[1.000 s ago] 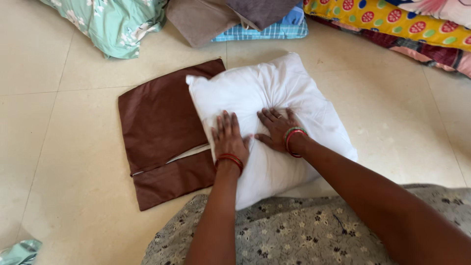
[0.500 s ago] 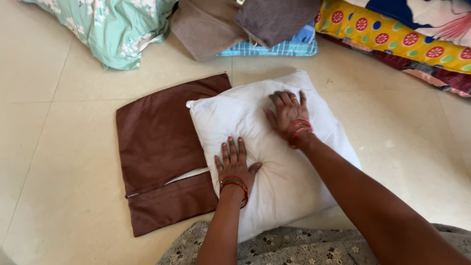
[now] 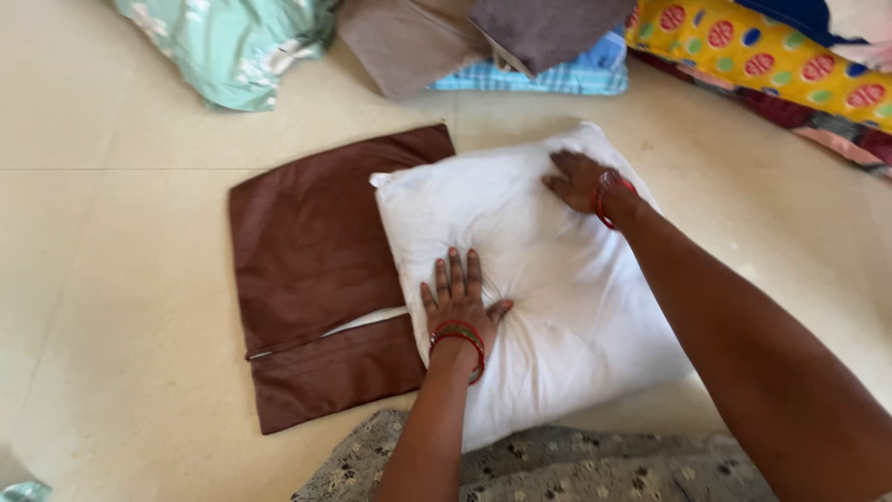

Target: The person sits on the floor and inserts a white pillow into a brown pillowcase. They repeatedly adjust the pillow and case, attempt to insert the pillow, and smooth the case over the pillow.

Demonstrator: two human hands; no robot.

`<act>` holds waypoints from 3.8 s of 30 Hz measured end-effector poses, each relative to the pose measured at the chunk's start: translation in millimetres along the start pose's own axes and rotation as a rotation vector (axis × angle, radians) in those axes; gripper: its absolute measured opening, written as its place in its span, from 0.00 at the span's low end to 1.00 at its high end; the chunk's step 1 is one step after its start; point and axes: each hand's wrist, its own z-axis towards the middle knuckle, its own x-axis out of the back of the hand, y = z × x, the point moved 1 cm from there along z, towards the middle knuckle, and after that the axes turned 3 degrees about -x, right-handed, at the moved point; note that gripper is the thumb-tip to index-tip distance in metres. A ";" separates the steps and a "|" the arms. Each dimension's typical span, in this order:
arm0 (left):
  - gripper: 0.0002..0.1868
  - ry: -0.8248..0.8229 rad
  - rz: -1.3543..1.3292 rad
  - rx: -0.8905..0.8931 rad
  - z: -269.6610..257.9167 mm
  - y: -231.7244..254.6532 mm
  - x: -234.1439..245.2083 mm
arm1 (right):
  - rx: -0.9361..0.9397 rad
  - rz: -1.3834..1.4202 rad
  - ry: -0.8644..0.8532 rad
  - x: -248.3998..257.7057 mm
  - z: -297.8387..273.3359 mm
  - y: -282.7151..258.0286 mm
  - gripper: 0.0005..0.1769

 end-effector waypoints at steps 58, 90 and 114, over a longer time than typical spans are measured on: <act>0.61 0.350 -0.591 0.253 -21.3 -41.6 7.6 | -0.531 0.333 0.089 -6.9 -137.8 40.3 0.68; 0.54 0.299 -0.278 -0.147 -32.5 40.0 16.7 | -0.022 0.182 -0.039 41.0 -185.2 -113.1 0.62; 0.46 0.236 -1.163 -0.441 7.1 -9.1 6.9 | -0.023 0.125 0.114 30.5 -174.9 -99.4 0.28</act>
